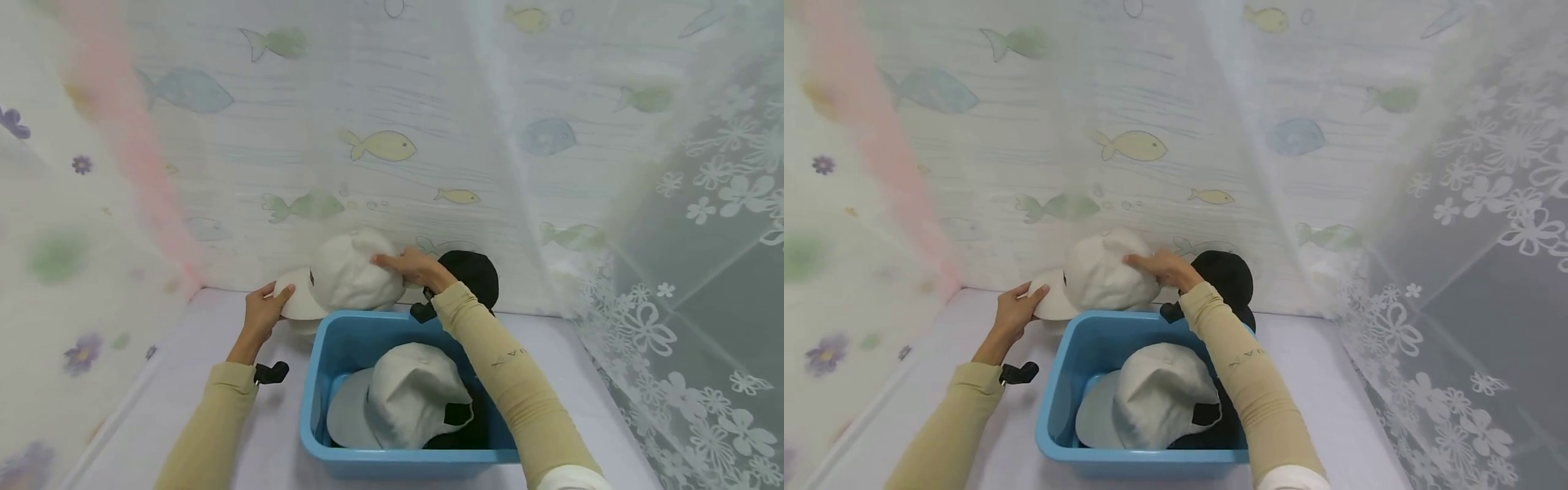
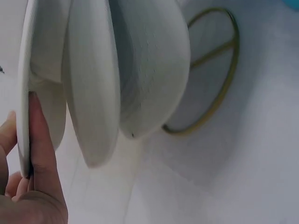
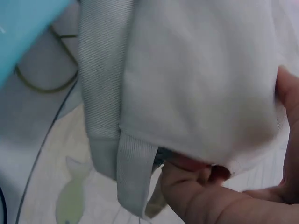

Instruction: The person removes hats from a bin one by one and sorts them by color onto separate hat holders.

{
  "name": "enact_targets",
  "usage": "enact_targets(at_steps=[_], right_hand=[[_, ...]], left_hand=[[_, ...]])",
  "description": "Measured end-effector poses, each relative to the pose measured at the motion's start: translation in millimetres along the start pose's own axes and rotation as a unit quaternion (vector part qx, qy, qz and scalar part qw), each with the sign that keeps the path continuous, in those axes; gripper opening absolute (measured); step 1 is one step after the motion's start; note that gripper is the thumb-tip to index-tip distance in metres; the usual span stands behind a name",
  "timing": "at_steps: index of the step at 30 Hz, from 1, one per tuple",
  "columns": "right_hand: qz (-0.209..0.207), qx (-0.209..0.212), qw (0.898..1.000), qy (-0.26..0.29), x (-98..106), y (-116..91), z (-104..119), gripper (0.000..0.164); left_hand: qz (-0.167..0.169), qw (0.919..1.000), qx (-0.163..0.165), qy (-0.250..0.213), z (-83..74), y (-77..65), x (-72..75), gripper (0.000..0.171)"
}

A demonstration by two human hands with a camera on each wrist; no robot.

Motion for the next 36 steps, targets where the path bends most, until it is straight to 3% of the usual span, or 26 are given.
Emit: enact_targets(at_steps=[2,6,14,26,30,36], right_hand=[[0.001,-0.008,0.999,0.039,-1.4,0.5,1.6,0.070],[-0.001,-0.024,0.998,0.066,-1.2,-0.1,1.2,0.078],[0.004,-0.044,0.999,0.004,6.4,-3.0,-13.1,0.079],[0.032,-0.037,0.999,-0.006,-1.1,-10.4,-17.1,0.083],[0.034,-0.026,0.999,-0.017,-4.8,-11.4,-13.4,0.083],[0.020,-0.032,0.999,0.012,-4.4,-11.0,-17.7,0.087]], left_hand=[[0.011,0.9999,0.001,0.001,1.9,0.1,0.2,0.068],[0.016,0.9999,-0.003,-0.002,2.8,-2.8,-1.8,0.068],[0.012,0.9999,0.001,0.006,0.8,-5.5,-8.1,0.069],[0.019,0.9985,0.000,0.051,-3.6,-11.8,-4.3,0.071],[0.022,0.9985,0.031,0.039,2.4,-15.1,-3.1,0.075],[0.004,0.9943,0.101,-0.032,14.2,-23.2,-11.7,0.078]])
Point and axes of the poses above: each hand's wrist, its own y-axis towards the middle knuckle, its own x-axis out of the back of the hand, z = x × y, the point moved 6 cm from there along y, towards the middle knuckle, and after that the axes turned 5 degrees about -z, right-handed, at the moved point
